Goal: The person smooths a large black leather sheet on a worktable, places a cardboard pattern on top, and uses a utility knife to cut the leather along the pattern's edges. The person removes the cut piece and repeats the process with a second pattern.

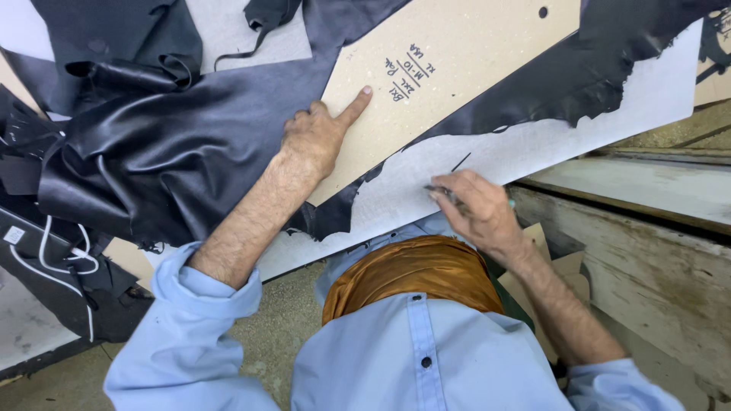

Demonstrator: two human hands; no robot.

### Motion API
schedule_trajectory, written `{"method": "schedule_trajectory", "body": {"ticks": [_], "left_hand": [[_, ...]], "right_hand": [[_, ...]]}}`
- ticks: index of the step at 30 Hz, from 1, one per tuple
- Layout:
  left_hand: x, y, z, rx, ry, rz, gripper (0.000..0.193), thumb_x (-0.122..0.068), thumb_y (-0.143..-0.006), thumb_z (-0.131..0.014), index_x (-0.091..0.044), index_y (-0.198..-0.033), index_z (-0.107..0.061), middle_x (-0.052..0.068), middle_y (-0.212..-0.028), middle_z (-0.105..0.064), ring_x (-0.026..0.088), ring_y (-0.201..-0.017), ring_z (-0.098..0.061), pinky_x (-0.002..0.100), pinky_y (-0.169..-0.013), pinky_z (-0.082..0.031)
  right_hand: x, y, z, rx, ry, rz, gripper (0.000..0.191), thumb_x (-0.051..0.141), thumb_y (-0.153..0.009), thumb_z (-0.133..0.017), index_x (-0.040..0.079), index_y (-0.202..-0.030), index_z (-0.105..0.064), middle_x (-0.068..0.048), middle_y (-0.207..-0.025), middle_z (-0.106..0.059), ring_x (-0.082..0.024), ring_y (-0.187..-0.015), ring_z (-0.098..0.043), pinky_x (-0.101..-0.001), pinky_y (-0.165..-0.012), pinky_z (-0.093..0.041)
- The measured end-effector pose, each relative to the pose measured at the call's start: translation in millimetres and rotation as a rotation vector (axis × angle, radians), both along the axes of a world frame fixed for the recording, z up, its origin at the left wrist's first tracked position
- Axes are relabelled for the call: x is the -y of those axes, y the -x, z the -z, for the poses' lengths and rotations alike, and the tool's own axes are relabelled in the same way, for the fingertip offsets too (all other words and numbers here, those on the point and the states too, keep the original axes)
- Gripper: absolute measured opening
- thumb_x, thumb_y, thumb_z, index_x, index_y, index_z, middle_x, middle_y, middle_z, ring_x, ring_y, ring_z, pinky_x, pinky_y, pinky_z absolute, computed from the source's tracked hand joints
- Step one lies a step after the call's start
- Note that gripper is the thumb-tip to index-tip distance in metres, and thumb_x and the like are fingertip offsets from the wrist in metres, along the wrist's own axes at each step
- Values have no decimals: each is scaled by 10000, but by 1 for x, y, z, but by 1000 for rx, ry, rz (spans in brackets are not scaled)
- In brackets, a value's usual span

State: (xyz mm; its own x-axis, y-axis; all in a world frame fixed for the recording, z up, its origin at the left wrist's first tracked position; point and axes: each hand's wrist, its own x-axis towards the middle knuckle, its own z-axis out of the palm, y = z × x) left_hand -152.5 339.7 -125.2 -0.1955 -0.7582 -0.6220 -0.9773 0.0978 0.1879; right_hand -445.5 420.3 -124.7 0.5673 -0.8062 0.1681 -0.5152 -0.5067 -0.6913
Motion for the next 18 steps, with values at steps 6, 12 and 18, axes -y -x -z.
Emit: {"method": "schedule_trajectory", "body": {"ticks": [6,12,18], "left_hand": [[-60,-11,-18,-108,351,-163,972,-44,-827,-789,-200,-1637,-275,268,-1299,-510,428,-1078,-598,554,-887,-525],[-101,15,1,-150,720,-282,1211,-365,-623,-986,20,-1526,-277,344,-1363,-428,449,-1177,-467,659,-959,-380],[-94,11,8,-250,585,-482,1242,-323,-566,-1002,19,-1526,-293,278,-1296,-435,387,-1135,-436,619,-968,-343]], "right_hand": [[-54,6,20,-37,-135,323,291,107,-931,-780,20,-1192,-683,-92,-884,-680,-167,-765,-691,-302,-623,-581],[-41,5,22,13,-101,373,339,87,-948,-744,-7,-1252,-629,-164,-1057,-656,-225,-868,-702,-303,-619,-603],[-27,-5,27,3,-85,335,379,70,-949,-728,9,-1298,-595,-160,-1074,-611,-235,-911,-697,-312,-646,-631]]}}
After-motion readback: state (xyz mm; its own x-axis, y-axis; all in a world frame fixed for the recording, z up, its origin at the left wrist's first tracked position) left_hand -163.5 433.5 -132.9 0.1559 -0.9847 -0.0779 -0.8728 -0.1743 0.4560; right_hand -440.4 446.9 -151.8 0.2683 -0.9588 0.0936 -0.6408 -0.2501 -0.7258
